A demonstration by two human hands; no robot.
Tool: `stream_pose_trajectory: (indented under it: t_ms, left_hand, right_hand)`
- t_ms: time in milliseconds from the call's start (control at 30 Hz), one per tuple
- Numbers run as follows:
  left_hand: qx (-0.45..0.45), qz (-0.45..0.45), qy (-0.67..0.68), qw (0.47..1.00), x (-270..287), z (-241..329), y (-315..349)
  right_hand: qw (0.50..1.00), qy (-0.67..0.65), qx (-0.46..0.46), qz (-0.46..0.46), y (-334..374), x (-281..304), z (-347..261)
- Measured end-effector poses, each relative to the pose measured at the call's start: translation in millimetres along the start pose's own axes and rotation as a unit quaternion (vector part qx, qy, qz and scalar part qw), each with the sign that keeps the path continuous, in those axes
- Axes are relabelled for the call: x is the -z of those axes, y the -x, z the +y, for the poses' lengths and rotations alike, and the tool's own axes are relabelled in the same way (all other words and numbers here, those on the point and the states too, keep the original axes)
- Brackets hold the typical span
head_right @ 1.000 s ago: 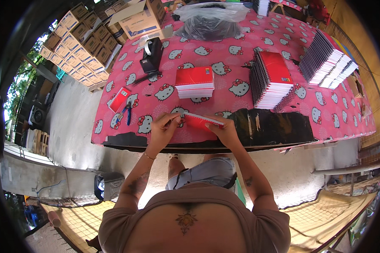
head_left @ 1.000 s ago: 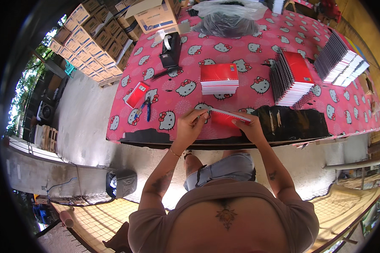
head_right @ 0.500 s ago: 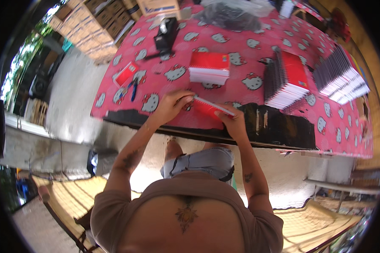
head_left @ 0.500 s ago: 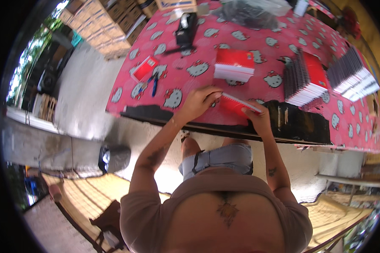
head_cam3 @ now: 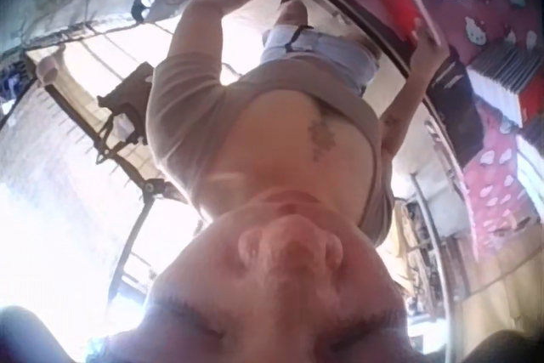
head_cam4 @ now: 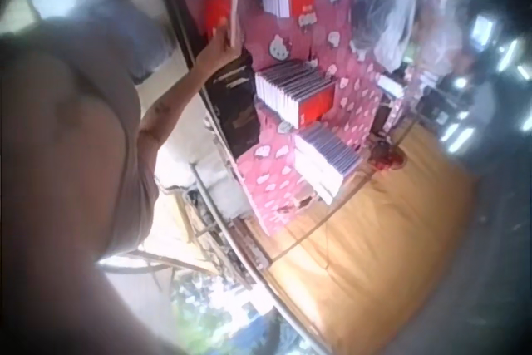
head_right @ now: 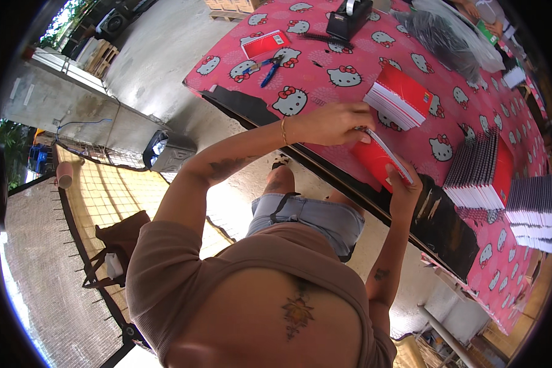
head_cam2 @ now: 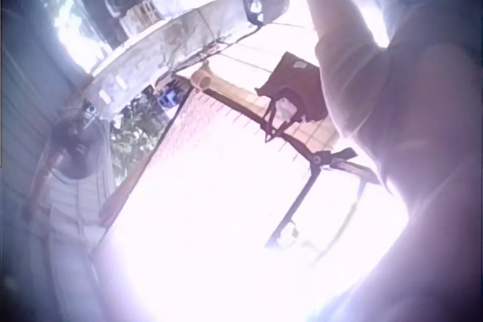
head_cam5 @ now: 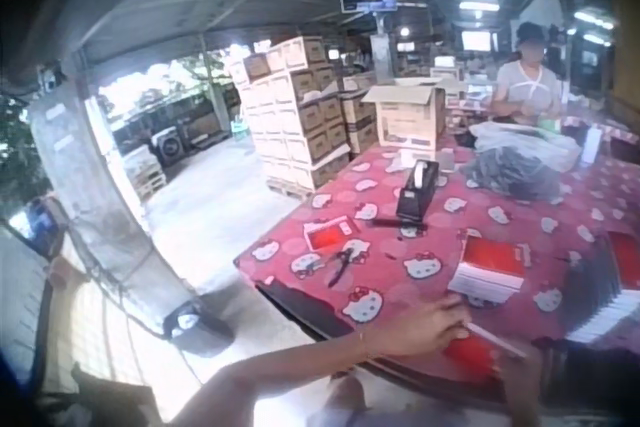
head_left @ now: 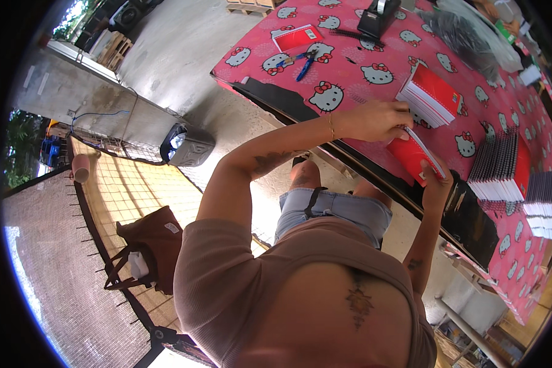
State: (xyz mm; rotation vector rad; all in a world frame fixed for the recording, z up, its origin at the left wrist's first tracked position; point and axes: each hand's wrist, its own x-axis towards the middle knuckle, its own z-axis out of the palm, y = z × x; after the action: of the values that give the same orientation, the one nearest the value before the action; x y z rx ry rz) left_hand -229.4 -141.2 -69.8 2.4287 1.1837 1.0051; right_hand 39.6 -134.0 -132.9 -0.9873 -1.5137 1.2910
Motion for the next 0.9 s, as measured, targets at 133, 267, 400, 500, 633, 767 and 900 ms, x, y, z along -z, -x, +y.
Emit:
stream_pose_trajectory:
  t_ms: [133,267,400,500,633,767,900]
  left_hand:
    - [0.031,-0.062,0.037,0.997,5,-6,-8]
    - [-0.012,-0.018,0.068,0.997,-2,-9,-8]
    - [0.09,-0.056,0.154,0.982,10,1,-2]
    - [0.099,-0.055,0.158,0.981,13,0,4]
    - [0.103,-0.036,0.161,0.981,-3,-9,6]
    - [0.148,-0.032,0.204,0.967,-9,-10,3]
    - [0.282,-0.061,0.369,0.883,-5,-14,4]
  right_hand:
    - [1.0,0.002,0.0,0.001,0,2,-11]
    - [0.999,0.022,0.032,-0.028,2,1,-4]
    - [0.999,0.024,0.017,-0.04,2,-2,-9]
    - [0.999,0.005,0.013,-0.039,2,-5,-11]
    - [0.998,0.02,0.005,-0.052,2,2,-5]
    - [0.998,0.031,0.023,-0.051,2,3,-5]
    - [0.997,0.04,0.044,-0.05,3,1,-5]
